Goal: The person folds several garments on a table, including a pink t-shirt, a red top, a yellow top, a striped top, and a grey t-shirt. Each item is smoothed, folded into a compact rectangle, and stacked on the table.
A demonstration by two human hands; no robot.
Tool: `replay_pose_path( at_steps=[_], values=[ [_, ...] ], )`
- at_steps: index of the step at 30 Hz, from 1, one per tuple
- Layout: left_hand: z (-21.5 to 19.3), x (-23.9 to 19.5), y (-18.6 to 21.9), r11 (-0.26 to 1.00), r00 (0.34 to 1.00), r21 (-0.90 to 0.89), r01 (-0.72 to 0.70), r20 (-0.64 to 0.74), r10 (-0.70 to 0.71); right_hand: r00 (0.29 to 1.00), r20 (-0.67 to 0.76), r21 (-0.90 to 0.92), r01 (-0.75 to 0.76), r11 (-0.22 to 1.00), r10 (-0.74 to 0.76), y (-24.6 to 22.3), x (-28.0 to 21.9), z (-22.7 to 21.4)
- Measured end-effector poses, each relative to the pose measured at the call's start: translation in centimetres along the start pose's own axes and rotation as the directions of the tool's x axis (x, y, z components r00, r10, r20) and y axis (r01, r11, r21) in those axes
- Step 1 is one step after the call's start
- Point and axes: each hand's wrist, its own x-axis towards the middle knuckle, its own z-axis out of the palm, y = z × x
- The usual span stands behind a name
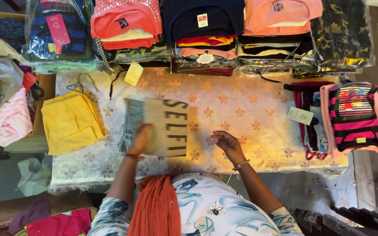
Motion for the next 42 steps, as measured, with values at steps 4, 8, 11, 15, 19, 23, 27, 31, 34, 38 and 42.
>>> replay_pose_path(
  at_steps=[4, 8, 11, 15, 19, 23, 27, 31, 34, 38, 42],
  values=[
    [-3.2, -1.5, 5.2, 0.996, 0.999, -0.083, 0.027, -0.04, -0.03, 1.0, 0.022, 0.009, -0.021, 1.0, 0.021, 2.3, 0.8, 0.2],
    [-2.8, -1.8, 7.8, 0.996, 0.997, 0.057, -0.071, 0.017, 0.07, 0.993, 0.111, -0.019, -0.035, 0.999, 0.037, 3.5, 1.4, 1.1],
    [-3.5, -1.9, 8.7, 0.961, 0.977, 0.179, -0.212, 0.061, 0.204, 0.989, 0.145, -0.068, -0.031, 0.997, 0.041, 3.4, 1.4, 2.4],
    [-4.8, -2.3, 9.7, 0.917, 0.962, 0.298, -0.264, 0.012, 0.273, 0.986, 0.142, -0.182, -0.055, 0.982, 0.081, 2.7, 1.2, 3.6],
    [-4.0, -3.3, 11.7, 0.821, 0.977, 0.565, -0.084, -0.114, 0.179, 0.978, 0.177, -0.035, -0.103, 0.994, 0.108, 7.7, 2.2, 3.3],
    [-3.1, -3.7, 11.6, 0.557, 0.929, 0.816, -0.157, -0.069, 0.364, 0.949, 0.267, -0.186, -0.121, 0.975, 0.169, 10.9, 2.3, 4.4],
    [-2.1, -4.5, 10.9, 0.163, 0.879, 0.985, -0.046, -0.037, 0.475, 0.891, 0.331, -0.164, -0.271, 0.948, 0.312, 9.6, 2.9, 7.0],
    [0.6, -8.3, 10.7, 0.041, 0.863, 0.988, -0.148, 0.109, 0.493, 0.852, 0.18, -0.186, -0.461, 0.868, 0.491, 4.1, 4.0, 11.7],
    [2.8, -10.8, 12.0, 0.194, 0.939, 0.921, -0.339, 0.316, 0.136, 0.858, 0.14, -0.239, -0.455, 0.858, 0.494, 7.4, 6.8, 13.0],
    [3.7, -11.4, 11.3, 0.216, 0.913, 0.897, -0.385, 0.336, 0.232, 0.856, 0.315, 0.003, -0.433, 0.901, 0.41, 11.0, 8.7, 13.0],
    [4.5, -10.1, 10.4, 0.195, 0.886, 0.895, -0.401, 0.325, 0.331, 0.903, 0.374, 0.449, -0.376, 0.811, 0.211, 2.0, 5.7, 12.9]
  ],
)
